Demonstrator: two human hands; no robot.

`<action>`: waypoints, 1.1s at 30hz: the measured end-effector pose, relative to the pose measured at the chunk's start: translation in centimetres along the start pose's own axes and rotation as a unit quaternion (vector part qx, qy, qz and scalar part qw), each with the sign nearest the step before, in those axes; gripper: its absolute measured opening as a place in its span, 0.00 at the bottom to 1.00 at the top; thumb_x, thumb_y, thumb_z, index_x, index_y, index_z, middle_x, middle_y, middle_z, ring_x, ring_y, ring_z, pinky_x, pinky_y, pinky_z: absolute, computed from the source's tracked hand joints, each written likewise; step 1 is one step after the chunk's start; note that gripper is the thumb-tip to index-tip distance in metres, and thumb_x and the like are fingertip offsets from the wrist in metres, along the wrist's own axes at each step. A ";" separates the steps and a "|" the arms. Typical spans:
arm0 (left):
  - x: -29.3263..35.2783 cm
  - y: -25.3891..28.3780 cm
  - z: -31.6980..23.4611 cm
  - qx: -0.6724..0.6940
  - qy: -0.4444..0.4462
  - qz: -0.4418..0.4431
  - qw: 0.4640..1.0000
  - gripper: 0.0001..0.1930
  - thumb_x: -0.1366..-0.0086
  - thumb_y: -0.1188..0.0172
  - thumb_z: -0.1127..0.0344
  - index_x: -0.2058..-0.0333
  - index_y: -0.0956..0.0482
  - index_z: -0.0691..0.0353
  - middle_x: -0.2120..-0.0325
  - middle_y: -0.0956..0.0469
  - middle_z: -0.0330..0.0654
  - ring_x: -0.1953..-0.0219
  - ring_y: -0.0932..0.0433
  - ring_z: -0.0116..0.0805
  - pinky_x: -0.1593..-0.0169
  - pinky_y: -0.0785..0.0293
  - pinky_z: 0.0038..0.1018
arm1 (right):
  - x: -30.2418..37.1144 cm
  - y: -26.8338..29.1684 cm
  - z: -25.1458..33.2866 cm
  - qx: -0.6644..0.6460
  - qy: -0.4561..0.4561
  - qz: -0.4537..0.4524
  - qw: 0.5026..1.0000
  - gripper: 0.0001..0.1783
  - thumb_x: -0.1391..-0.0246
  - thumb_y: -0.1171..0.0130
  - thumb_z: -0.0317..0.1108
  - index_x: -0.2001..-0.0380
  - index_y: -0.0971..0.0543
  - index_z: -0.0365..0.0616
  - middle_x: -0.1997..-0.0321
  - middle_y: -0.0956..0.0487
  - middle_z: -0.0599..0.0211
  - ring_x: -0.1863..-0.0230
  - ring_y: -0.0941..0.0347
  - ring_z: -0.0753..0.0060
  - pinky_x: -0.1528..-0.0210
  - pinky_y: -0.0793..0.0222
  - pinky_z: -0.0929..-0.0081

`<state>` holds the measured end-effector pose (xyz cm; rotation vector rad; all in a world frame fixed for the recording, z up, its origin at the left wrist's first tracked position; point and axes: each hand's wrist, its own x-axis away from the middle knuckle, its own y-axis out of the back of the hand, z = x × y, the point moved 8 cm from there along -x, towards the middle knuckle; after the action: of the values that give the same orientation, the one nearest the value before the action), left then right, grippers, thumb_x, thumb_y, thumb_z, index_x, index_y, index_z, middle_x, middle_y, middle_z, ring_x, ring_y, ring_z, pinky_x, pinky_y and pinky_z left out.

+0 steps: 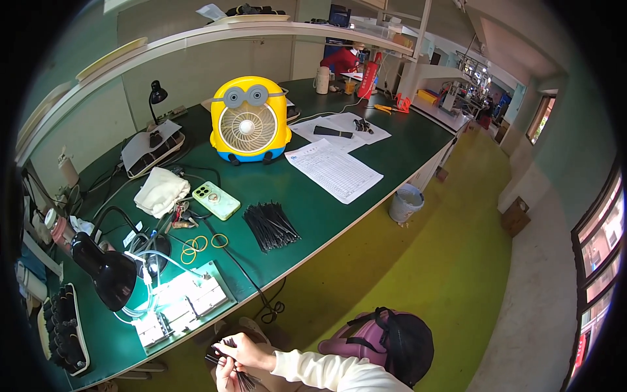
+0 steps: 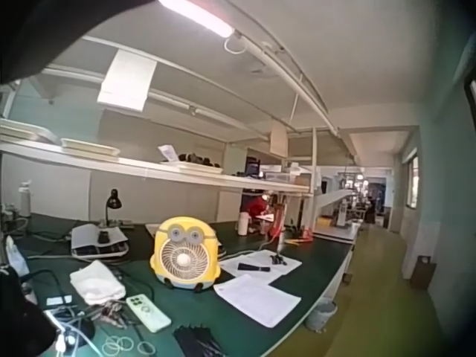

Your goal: The person gathers black wires by hand, wraps a rubber band around the bundle, places it onto a tray, and arranges sheets of paper and wire bundles on the workbench.

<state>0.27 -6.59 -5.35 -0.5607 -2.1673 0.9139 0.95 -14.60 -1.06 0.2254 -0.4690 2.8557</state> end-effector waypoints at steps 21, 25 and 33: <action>1.0 1.2 -1.6 0.044 -0.021 -0.039 0.998 0.02 0.42 0.50 0.75 0.70 0.32 0.63 0.77 0.29 0.40 0.77 0.30 0.28 0.72 0.33 0.20 | -0.7 -1.5 -0.1 0.000 -0.055 -0.009 0.998 0.15 0.46 0.51 0.36 0.84 0.29 0.41 0.88 0.34 0.79 0.91 0.41 0.91 0.90 0.46 0.91; 0.9 0.9 -1.5 0.043 -0.018 -0.039 0.998 0.02 0.42 0.49 0.75 0.70 0.32 0.63 0.77 0.29 0.40 0.77 0.30 0.28 0.72 0.33 0.20 | -0.8 -1.2 -0.1 0.001 -0.047 -0.010 0.999 0.16 0.47 0.51 0.37 0.84 0.30 0.41 0.89 0.34 0.79 0.92 0.42 0.91 0.90 0.47 0.91; 0.4 1.1 -1.0 0.023 -0.024 -0.017 0.999 0.02 0.42 0.50 0.74 0.69 0.32 0.63 0.77 0.29 0.40 0.77 0.30 0.27 0.73 0.33 0.19 | -0.4 -1.1 0.6 -0.032 -0.029 -0.009 0.999 0.15 0.47 0.50 0.36 0.84 0.29 0.41 0.89 0.35 0.80 0.92 0.45 0.92 0.91 0.50 0.90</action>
<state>0.92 -5.22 -5.46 -0.4828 -2.1858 0.9669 1.71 -13.93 -0.23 0.2987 -0.5660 2.8175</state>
